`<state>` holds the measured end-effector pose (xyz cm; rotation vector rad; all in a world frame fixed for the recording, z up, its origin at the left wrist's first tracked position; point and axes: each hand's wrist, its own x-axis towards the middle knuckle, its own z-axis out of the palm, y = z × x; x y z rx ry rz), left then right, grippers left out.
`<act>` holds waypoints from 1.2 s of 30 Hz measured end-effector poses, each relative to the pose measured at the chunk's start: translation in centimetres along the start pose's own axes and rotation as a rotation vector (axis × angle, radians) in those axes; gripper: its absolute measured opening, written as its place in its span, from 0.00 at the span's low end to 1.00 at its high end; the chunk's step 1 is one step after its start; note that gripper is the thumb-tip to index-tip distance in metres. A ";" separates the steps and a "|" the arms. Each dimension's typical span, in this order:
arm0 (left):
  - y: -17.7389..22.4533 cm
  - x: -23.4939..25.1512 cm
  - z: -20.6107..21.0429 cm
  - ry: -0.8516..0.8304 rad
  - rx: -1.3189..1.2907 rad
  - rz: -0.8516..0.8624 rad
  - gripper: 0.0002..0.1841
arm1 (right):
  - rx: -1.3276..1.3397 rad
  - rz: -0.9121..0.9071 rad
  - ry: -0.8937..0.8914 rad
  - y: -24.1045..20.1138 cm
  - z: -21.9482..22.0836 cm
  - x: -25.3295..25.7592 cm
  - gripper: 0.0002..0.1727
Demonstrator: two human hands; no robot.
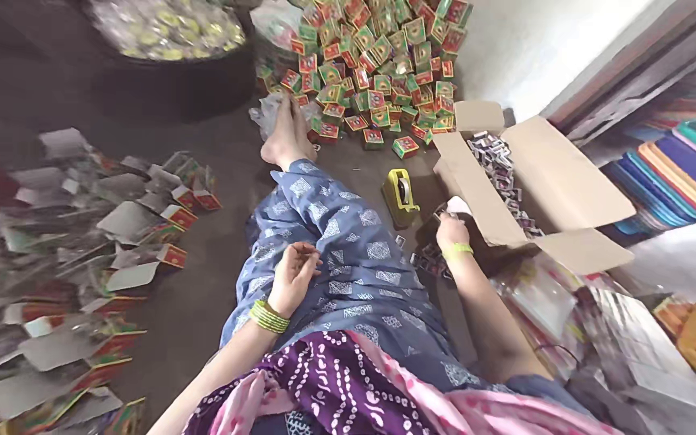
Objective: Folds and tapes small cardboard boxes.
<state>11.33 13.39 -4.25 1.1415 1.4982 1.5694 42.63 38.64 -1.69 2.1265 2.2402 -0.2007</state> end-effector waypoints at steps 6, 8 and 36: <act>0.4 -0.5 0.9 -0.121 0.114 0.193 0.19 | 0.029 -0.385 0.115 -4.3 -7.6 -10.7 0.16; 1.0 -0.6 1.5 -0.158 0.099 0.243 0.29 | 0.089 -0.643 0.237 -5.8 -8.0 -13.8 0.14; 0.3 -0.9 0.4 -0.136 0.019 0.077 0.41 | -0.014 -0.286 -0.340 1.1 7.3 -3.8 0.20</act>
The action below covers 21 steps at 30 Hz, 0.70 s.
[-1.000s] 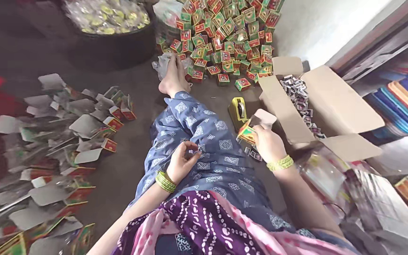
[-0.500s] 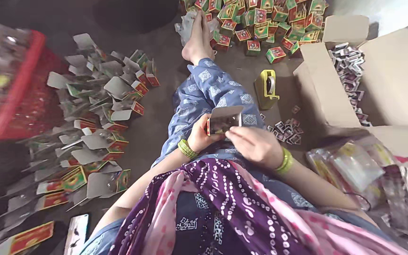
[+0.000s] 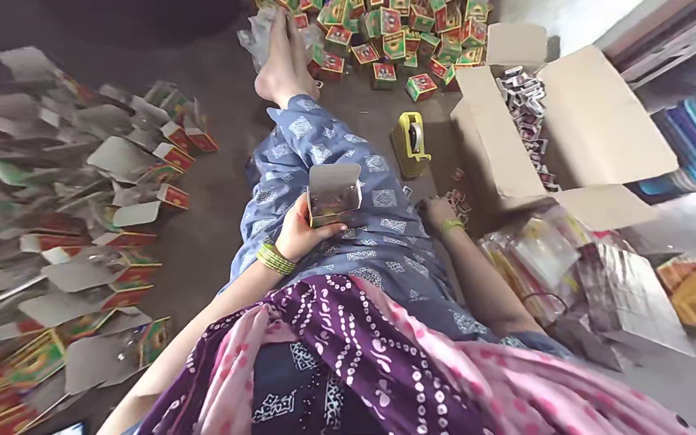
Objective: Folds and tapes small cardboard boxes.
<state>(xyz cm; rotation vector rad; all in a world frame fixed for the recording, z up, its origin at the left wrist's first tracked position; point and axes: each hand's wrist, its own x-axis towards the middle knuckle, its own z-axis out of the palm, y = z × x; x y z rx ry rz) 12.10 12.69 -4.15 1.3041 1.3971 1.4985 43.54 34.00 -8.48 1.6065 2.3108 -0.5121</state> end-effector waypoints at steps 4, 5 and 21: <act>0.2 0.1 -0.2 0.009 -0.019 -0.064 0.40 | -0.074 0.003 -0.025 0.0 0.8 0.5 0.19; 0.2 0.1 -0.2 0.007 -0.021 -0.076 0.41 | -0.069 0.004 -0.021 0.3 0.8 0.6 0.21; -0.1 0.2 0.1 0.043 0.042 0.046 0.39 | 0.818 -0.776 0.572 -17.6 -9.4 -12.4 0.15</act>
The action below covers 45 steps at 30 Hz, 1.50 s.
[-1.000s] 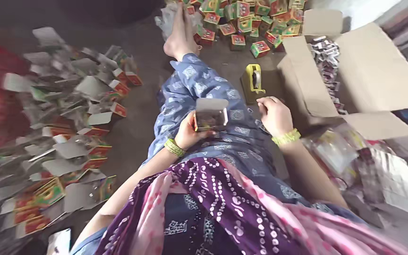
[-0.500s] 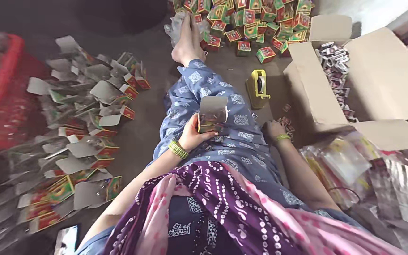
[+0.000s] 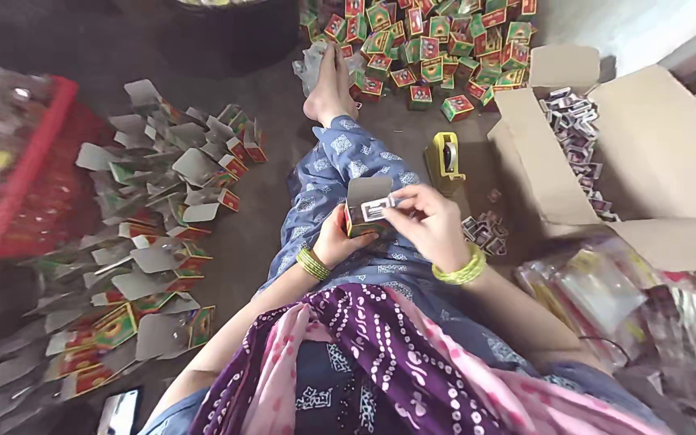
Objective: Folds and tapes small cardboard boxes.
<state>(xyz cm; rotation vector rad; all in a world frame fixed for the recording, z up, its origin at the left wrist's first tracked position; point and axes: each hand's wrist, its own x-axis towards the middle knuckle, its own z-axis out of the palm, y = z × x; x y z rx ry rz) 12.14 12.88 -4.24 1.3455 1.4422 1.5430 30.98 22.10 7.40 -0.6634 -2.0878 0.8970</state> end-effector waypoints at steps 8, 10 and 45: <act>0.1 -0.4 -0.5 0.026 0.210 0.011 0.40 | -0.305 -0.292 -0.165 0.2 5.0 -0.8 0.13; -0.1 -0.4 -0.4 0.022 0.227 -0.004 0.37 | -0.374 -0.345 -0.285 -0.2 4.7 -0.7 0.16; -0.3 -0.8 -0.1 -0.089 -0.093 0.272 0.48 | 0.489 -0.065 -0.169 5.4 1.8 -0.6 0.29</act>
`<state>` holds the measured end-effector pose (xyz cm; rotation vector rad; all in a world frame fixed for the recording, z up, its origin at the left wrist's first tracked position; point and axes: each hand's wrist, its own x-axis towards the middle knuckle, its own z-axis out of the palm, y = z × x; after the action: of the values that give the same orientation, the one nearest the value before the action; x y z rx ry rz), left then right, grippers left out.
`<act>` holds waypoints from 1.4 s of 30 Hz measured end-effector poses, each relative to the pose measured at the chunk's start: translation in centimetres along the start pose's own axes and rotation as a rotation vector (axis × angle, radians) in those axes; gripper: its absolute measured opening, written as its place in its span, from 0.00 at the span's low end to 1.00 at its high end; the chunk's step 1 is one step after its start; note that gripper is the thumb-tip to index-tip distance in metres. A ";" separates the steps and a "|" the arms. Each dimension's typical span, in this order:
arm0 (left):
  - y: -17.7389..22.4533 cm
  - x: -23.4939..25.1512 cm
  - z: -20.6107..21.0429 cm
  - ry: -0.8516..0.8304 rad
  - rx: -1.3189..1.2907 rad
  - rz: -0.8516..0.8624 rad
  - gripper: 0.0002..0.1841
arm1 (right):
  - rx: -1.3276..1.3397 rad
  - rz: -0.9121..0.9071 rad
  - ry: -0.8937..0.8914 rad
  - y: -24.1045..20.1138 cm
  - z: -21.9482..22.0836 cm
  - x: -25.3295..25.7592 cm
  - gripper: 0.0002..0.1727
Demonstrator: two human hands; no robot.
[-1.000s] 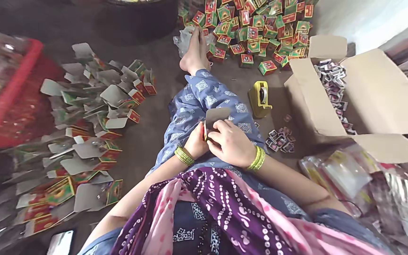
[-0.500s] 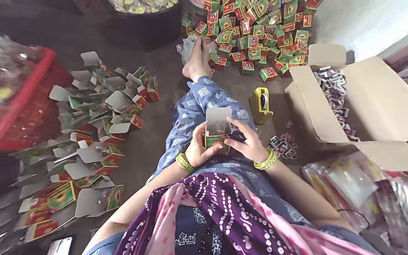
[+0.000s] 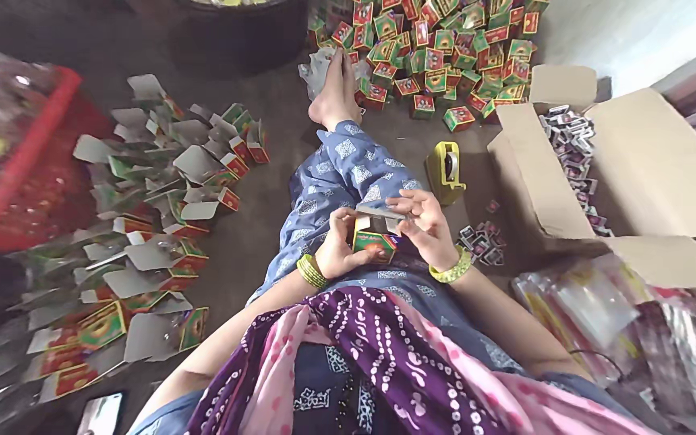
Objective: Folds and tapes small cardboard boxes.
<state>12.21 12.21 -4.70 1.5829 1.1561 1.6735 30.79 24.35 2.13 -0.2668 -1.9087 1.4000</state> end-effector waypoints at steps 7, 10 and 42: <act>-0.1 0.1 -0.1 -0.043 -0.017 -0.008 0.52 | -0.373 -0.081 -0.241 -1.8 0.0 0.8 0.12; -0.1 0.1 0.0 -0.053 0.015 0.007 0.52 | -0.401 -0.143 -0.229 -2.1 -0.1 1.0 0.09; -0.1 0.6 -0.2 0.129 -0.111 -0.189 0.16 | -0.897 0.864 0.338 10.9 -19.8 2.4 0.25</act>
<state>11.92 12.71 -4.47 1.2726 1.2137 1.7028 39.57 44.45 -3.96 -1.7918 -2.0754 0.7406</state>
